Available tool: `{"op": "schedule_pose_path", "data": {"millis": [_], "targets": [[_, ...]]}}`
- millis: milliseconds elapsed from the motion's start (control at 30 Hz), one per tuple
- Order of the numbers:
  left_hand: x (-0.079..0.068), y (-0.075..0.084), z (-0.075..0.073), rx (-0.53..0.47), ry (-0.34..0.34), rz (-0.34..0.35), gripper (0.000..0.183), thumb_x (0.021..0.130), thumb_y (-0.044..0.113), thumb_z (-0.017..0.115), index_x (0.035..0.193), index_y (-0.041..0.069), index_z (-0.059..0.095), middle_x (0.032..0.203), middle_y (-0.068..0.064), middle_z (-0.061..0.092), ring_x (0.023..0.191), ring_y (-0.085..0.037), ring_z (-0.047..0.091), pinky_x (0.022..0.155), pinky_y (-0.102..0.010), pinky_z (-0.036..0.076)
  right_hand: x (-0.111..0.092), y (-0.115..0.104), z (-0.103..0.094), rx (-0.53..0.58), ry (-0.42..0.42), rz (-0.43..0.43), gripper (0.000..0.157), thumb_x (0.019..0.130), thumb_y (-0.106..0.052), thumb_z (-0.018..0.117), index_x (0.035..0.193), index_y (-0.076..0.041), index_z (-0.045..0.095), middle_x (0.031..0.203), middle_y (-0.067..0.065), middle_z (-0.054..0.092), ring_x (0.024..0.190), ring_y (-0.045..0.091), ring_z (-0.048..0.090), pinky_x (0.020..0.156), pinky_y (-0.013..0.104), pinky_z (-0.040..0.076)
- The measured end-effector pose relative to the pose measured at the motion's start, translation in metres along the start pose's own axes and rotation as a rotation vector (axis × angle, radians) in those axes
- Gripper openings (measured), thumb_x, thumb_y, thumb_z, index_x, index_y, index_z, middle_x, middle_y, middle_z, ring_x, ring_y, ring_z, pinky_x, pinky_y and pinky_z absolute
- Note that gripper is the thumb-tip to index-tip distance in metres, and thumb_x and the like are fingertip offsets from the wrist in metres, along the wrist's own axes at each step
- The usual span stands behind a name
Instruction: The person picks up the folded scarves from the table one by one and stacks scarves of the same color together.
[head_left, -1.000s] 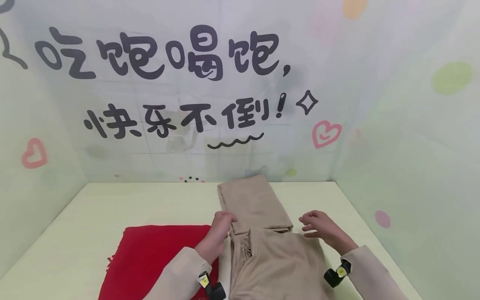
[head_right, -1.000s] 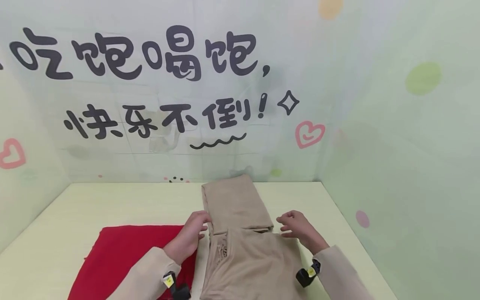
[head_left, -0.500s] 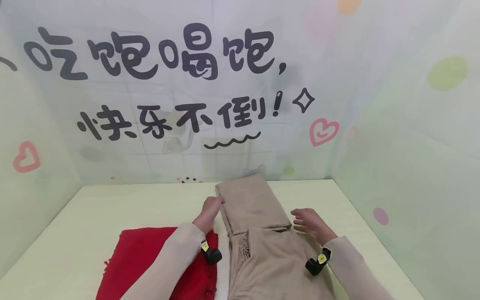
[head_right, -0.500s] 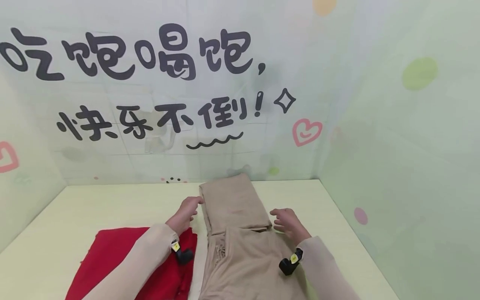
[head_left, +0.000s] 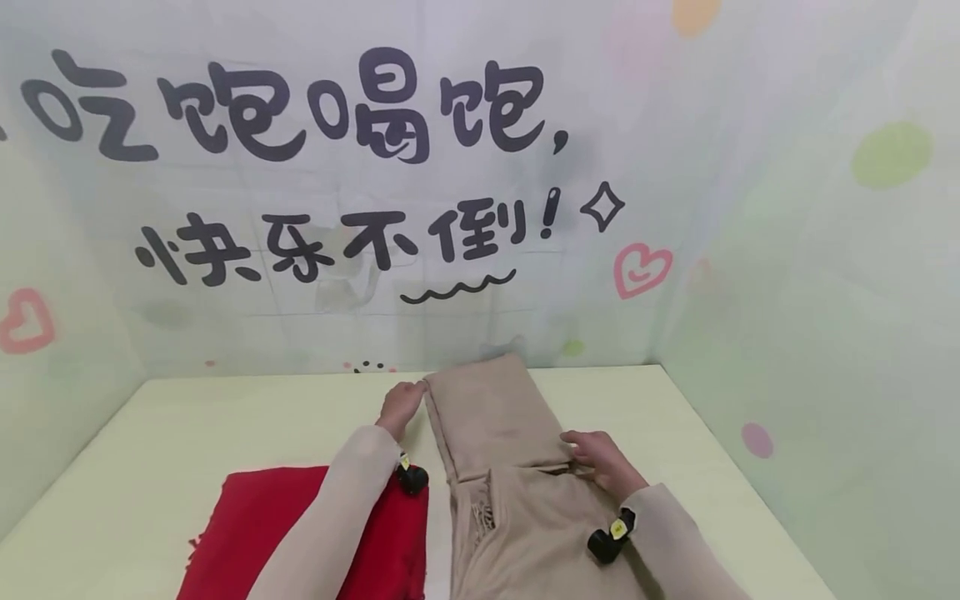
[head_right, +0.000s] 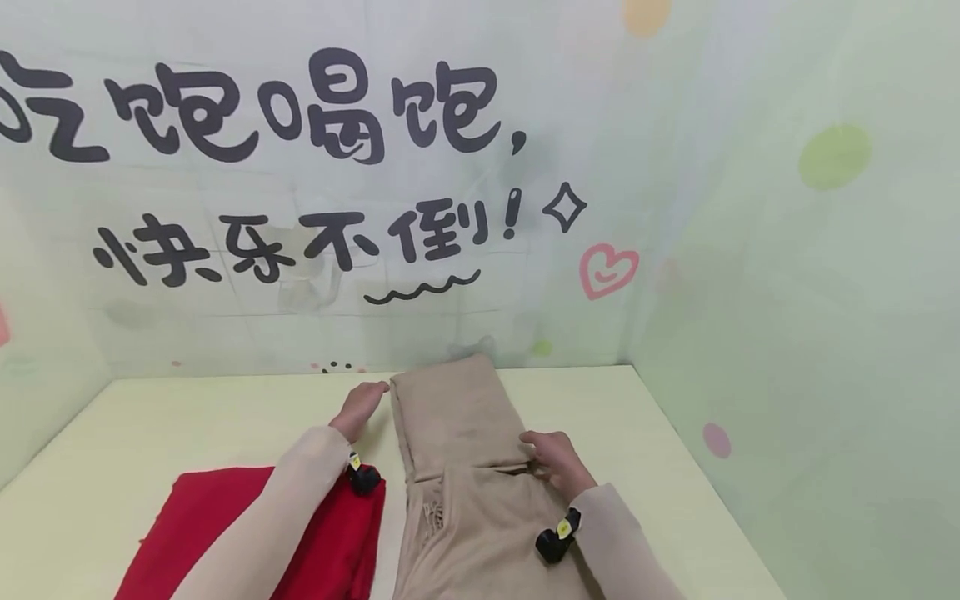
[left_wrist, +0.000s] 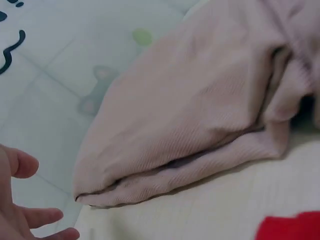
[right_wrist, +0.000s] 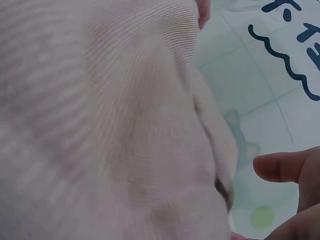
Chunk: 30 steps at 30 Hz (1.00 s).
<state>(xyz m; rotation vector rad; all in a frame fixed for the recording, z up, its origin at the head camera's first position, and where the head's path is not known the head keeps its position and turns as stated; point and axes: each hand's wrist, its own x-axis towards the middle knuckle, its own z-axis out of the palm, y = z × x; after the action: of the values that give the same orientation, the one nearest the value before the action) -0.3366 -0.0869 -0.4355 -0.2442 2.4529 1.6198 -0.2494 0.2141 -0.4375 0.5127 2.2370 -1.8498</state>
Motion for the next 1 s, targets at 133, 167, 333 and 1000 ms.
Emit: {"op": "schedule_pose_path", "data": {"millis": [133, 167, 333, 1000], "targets": [[0.014, -0.003, -0.002, 0.046, 0.019, 0.024, 0.065, 0.096, 0.037, 0.034, 0.146, -0.005, 0.025, 0.149, -0.03, 0.024, 0.137, -0.045, 0.026, 0.112, -0.055, 0.026, -0.003, -0.002, 0.007, -0.069, 0.004, -0.047, 0.02, 0.085, -0.018, 0.063, 0.074, -0.003, 0.056, 0.076, 0.003, 0.052, 0.075, 0.017, 0.052, 0.065, 0.033, 0.048], [0.016, -0.004, -0.002, 0.054, 0.023, 0.023, 0.066, 0.096, 0.037, 0.035, 0.146, -0.004, 0.024, 0.15, -0.029, 0.024, 0.137, -0.046, 0.026, 0.112, -0.056, 0.026, -0.004, -0.003, 0.008, -0.084, 0.003, -0.054, 0.021, 0.085, -0.017, 0.064, 0.071, -0.004, 0.056, 0.075, 0.002, 0.054, 0.074, 0.016, 0.052, 0.064, 0.032, 0.048], [0.031, -0.007, 0.006, 0.143, 0.036, 0.022, 0.068, 0.091, 0.038, 0.037, 0.147, 0.001, 0.026, 0.149, -0.026, 0.028, 0.135, -0.047, 0.026, 0.108, -0.06, 0.025, -0.007, 0.0, 0.008, -0.134, 0.022, -0.04, 0.02, 0.084, -0.017, 0.066, 0.072, -0.002, 0.06, 0.071, 0.002, 0.054, 0.07, 0.016, 0.052, 0.062, 0.028, 0.045], [0.036, -0.017, 0.034, 0.404, 0.164, 0.222, 0.047, 0.082, 0.022, 0.056, 0.113, -0.012, 0.047, 0.1, -0.028, 0.061, 0.089, -0.04, 0.061, 0.081, -0.053, 0.048, -0.009, 0.009, 0.036, -0.173, -0.116, -0.035, 0.039, 0.08, -0.023, 0.072, 0.099, 0.009, 0.061, 0.085, 0.008, 0.062, 0.073, 0.014, 0.06, 0.068, 0.029, 0.052]]}}
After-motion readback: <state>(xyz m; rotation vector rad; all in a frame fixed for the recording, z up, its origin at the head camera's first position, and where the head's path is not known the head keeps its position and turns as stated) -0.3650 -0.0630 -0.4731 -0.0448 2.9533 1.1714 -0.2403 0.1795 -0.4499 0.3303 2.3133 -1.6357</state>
